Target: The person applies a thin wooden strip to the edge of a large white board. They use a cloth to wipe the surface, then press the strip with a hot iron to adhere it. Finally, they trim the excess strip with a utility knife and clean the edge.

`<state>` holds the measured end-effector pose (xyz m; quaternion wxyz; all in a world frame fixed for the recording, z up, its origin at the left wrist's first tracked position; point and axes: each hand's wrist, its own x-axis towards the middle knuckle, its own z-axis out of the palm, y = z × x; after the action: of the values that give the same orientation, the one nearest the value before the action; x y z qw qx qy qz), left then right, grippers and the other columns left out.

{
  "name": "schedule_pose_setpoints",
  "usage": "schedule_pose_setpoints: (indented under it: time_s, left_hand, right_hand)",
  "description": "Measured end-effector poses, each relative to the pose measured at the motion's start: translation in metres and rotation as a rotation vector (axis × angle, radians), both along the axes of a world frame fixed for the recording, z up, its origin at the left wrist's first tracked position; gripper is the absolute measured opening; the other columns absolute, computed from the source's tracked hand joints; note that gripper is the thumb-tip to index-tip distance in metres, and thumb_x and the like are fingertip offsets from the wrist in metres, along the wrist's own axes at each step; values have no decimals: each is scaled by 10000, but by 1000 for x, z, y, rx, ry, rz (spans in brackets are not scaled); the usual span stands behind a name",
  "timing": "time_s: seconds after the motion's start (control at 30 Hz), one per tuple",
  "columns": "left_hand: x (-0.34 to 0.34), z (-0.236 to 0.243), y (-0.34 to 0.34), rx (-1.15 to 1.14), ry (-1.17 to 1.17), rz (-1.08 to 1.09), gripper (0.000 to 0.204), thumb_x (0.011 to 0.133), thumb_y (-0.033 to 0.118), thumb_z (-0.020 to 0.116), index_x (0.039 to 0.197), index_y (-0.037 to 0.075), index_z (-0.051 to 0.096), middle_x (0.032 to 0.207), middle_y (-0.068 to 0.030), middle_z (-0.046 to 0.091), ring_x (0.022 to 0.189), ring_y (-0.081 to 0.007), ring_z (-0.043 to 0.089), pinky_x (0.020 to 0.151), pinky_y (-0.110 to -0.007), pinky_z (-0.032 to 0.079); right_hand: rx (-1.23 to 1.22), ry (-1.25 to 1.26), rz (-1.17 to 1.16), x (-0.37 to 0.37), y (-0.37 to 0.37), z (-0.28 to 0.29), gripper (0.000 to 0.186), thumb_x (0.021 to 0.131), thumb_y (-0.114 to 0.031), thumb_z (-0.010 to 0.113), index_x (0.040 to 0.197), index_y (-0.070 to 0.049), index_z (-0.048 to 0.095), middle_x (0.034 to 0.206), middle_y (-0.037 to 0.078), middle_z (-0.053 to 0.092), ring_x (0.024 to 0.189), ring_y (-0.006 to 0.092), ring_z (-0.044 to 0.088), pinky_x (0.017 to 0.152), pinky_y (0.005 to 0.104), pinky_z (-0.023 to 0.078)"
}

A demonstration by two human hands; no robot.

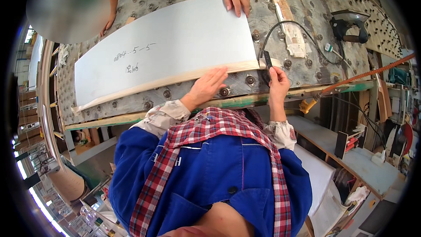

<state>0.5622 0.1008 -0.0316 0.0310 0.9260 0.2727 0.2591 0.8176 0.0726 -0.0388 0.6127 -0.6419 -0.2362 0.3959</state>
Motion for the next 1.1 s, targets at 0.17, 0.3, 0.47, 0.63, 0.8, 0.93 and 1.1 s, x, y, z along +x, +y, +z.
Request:
schedule_pose_setpoints:
  time_s: [0.17, 0.3, 0.47, 0.63, 0.8, 0.93, 1.1]
  left_hand:
    - [-22, 2, -2, 0, 49, 17, 482, 804, 270, 612, 1161, -39, 517, 1313, -152, 447, 1178, -264, 462, 988, -368, 385]
    - [-18, -3, -4, -95, 24, 58, 433, 811, 212, 592, 1172, -19, 526, 1310, -147, 461, 1176, -269, 471, 993, -366, 384]
    - [-6, -5, 3, -16, -64, 74, 357, 716, 24, 537, 1067, -15, 592, 1185, -146, 560, 1097, -279, 534, 934, -378, 429]
    - [4, 6, 2, 6, -158, 173, 202, 735, 37, 619, 937, 42, 629, 852, -78, 537, 756, -247, 519, 665, -351, 423]
    - [9, 9, 8, -17, -218, 166, 169, 748, 57, 667, 912, 44, 624, 806, -63, 527, 726, -238, 513, 636, -348, 418]
    - [18, 7, 15, -60, -216, 122, 146, 735, 63, 680, 864, 45, 615, 788, -63, 534, 713, -236, 516, 624, -338, 424]
    - [21, 11, 22, -36, -187, 138, 140, 731, 89, 689, 837, 46, 609, 781, -53, 532, 691, -221, 515, 614, -325, 426]
  right_hand:
    - [-4, -9, -23, 1, 0, -1, 161, 832, -152, 662, 934, -32, 632, 727, -42, 564, 528, 14, 401, 451, 170, 317]
    - [1, 4, -36, 6, -1, -7, 162, 831, -155, 665, 932, -33, 633, 717, -44, 564, 529, 6, 396, 453, 166, 305]
    - [68, -561, -108, 34, 19, -5, 160, 807, -149, 659, 905, -23, 646, 763, 32, 632, 685, 84, 549, 649, 240, 453]
    - [-178, -948, -117, 80, 44, 16, 265, 785, -338, 648, 789, -78, 699, 853, 141, 652, 747, 275, 612, 701, 386, 471]
    - [83, -835, -559, 182, 107, 19, 522, 738, -298, 715, 1071, 76, 568, 927, 169, 614, 820, 270, 587, 767, 352, 457]
    - [-68, -596, -1009, 299, 181, 11, 613, 597, -197, 766, 1029, 87, 438, 1028, 208, 527, 889, 296, 536, 816, 394, 423]
    - [101, -314, -845, 378, 214, 4, 619, 538, -63, 812, 1073, 69, 530, 1006, 172, 611, 857, 288, 604, 760, 378, 478]
